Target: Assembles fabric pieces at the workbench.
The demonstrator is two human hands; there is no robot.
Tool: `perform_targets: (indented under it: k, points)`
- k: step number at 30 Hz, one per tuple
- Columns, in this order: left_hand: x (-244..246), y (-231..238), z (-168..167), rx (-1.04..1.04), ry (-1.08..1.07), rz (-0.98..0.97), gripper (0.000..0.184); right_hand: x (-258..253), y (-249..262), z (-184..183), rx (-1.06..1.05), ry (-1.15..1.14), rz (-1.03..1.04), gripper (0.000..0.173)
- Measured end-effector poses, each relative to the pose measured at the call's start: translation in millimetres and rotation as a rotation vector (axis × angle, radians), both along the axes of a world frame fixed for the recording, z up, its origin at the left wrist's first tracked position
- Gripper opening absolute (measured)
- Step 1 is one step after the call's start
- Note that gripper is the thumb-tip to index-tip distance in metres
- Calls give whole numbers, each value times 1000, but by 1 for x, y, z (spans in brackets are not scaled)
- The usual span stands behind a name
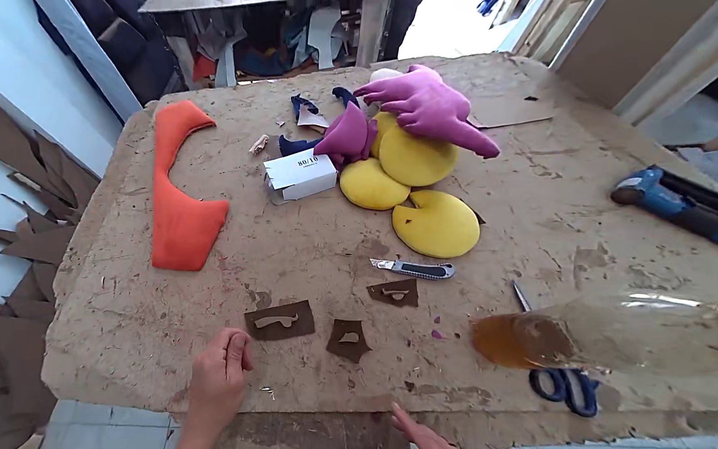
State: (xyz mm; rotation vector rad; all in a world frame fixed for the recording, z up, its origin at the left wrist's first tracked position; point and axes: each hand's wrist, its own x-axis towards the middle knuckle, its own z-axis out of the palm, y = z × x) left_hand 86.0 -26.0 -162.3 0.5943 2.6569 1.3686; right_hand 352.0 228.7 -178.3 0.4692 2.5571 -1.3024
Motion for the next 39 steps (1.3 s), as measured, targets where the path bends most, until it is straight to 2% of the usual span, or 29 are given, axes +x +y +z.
perform_targets:
  k: [1,3,7,11,14,18,21,23,25,26,28,31,33,36,38,39]
  points:
    - [4,1,1,-80,3,-22,27,-4,10,2,14,-20,43,67]
    - [6,7,3,-259,41,-60,36,-13,28,3,39,-8,56,66]
    - [-3,24,-10,-489,209,-102,32,-28,38,-3,20,185,-40,58]
    - [-16,44,-49,-525,372,-111,25,-72,18,16,-23,325,-62,52]
    - [-22,48,-66,-514,409,-102,26,-125,-2,6,88,398,-87,55]
    - [-26,42,-82,-388,558,-81,21,-186,-16,-14,241,306,-126,75]
    - [-24,32,-81,-211,705,-27,18,-207,-27,-16,107,226,-98,90]
    - [-24,27,-73,-113,753,-2,16,-213,-36,-15,-119,260,-114,80]
    - [-23,27,-62,-39,770,6,18,-213,-46,-10,-342,376,-182,56]
    - [-24,27,-56,6,776,8,19,-212,-51,-6,-405,454,-211,47]
    - [-25,28,-42,100,769,19,22,-209,-56,6,-437,616,-228,40]
    - [-21,26,-19,227,693,20,32,-204,-56,30,-392,728,-235,39]
    - [-19,27,-14,294,698,-28,25,-199,-52,41,-389,714,-201,50]
    - [-18,34,-12,251,753,-37,21,-188,-47,45,-582,643,-81,74]
    - [-17,38,-10,218,791,-19,21,-180,-51,49,-689,647,-95,75]
    - [-14,39,-9,204,802,-21,22,-176,-54,53,-664,656,-152,72]
